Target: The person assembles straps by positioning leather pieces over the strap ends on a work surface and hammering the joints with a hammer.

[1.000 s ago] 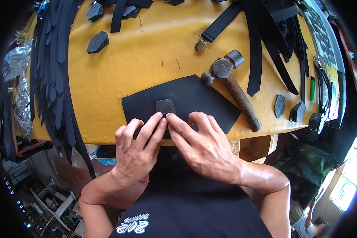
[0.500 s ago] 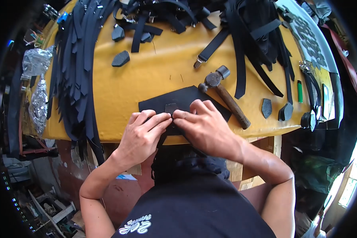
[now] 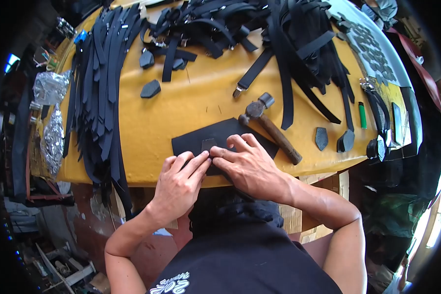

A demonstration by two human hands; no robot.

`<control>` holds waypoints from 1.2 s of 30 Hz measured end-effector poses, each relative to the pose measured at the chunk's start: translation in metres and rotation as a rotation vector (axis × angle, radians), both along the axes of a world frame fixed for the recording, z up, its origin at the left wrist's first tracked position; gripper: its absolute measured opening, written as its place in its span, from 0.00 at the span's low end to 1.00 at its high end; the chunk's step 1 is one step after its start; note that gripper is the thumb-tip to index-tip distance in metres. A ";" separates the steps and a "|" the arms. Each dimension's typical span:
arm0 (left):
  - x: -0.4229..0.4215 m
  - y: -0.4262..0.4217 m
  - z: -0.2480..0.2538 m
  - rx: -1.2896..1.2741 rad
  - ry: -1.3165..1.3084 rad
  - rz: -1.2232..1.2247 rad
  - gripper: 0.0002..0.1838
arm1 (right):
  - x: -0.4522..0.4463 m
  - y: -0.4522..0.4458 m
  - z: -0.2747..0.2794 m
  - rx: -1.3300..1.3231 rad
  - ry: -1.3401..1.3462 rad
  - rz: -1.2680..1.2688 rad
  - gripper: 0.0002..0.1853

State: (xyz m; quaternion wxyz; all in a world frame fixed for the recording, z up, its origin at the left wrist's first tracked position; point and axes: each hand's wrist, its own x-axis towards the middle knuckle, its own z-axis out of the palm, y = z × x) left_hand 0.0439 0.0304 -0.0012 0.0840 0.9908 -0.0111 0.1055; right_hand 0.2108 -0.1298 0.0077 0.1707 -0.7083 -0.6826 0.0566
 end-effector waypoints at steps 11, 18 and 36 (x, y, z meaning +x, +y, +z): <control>0.005 -0.020 -0.004 0.049 -0.047 0.065 0.20 | 0.070 0.017 0.022 0.193 0.049 -0.199 0.10; 0.003 -0.023 -0.011 0.038 -0.082 0.080 0.20 | 0.189 0.059 0.012 -0.089 -0.372 -0.207 0.11; 0.004 -0.028 -0.011 0.070 -0.061 0.079 0.21 | 0.136 0.111 0.011 -0.125 1.120 -0.183 0.17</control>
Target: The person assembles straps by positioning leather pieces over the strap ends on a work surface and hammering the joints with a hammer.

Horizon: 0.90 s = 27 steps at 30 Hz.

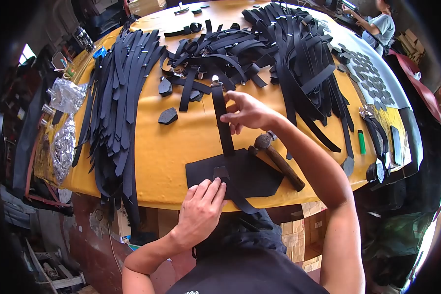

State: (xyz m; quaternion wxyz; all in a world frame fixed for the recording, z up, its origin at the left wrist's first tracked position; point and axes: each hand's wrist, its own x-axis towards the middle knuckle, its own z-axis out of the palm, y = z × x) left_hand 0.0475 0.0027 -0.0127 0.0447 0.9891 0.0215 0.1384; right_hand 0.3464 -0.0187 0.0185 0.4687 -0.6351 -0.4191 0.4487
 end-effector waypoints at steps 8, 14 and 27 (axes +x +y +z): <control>0.001 -0.003 0.000 0.024 0.015 0.004 0.21 | -0.007 -0.005 -0.002 -0.279 -0.072 0.014 0.21; 0.001 -0.003 0.000 -0.001 0.018 0.005 0.21 | -0.006 -0.002 -0.014 -0.126 0.077 -0.019 0.15; 0.001 -0.005 0.002 -0.116 0.039 0.030 0.21 | -0.023 -0.009 -0.011 -0.161 0.156 0.055 0.12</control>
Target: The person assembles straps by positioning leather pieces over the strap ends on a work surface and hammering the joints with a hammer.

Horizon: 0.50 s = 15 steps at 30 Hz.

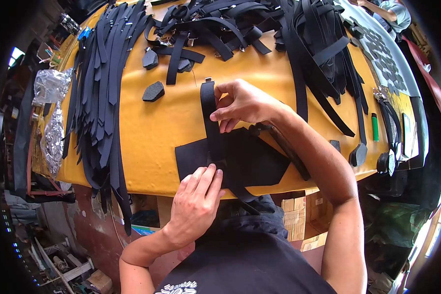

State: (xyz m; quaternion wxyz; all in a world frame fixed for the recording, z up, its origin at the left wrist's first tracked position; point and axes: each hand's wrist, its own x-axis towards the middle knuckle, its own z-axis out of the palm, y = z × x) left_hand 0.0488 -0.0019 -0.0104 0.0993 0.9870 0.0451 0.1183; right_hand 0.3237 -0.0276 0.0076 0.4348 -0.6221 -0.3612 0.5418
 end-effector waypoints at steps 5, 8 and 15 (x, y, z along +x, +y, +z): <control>0.000 0.001 0.000 -0.035 0.004 -0.003 0.21 | -0.002 0.002 0.001 -0.051 -0.009 0.010 0.11; 0.000 0.003 0.001 -0.056 0.016 -0.007 0.21 | -0.002 0.002 0.001 -0.027 -0.020 0.033 0.09; 0.001 0.004 0.004 -0.095 0.030 -0.012 0.22 | -0.004 0.000 0.007 -0.045 -0.030 0.028 0.10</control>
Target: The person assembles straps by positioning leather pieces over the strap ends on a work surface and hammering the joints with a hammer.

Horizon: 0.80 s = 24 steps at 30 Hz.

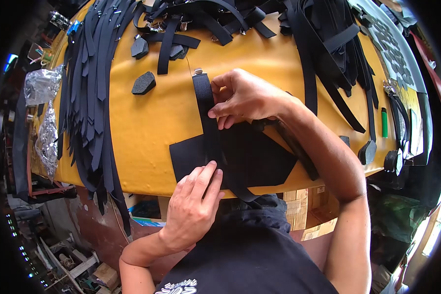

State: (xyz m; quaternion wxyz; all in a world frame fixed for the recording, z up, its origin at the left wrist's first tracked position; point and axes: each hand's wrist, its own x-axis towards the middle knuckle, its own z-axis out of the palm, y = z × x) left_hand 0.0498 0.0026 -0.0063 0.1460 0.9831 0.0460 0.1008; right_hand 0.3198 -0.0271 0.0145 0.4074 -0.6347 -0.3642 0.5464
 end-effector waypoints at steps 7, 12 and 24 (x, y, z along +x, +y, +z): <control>0.001 0.001 0.000 -0.015 0.017 0.000 0.22 | 0.003 0.001 -0.005 -0.054 0.017 -0.002 0.12; 0.002 0.001 0.002 -0.022 0.021 0.003 0.22 | 0.004 0.000 -0.009 -0.060 0.028 0.004 0.14; 0.004 0.003 0.003 -0.048 0.036 -0.003 0.22 | 0.002 0.001 -0.001 -0.032 -0.037 0.082 0.10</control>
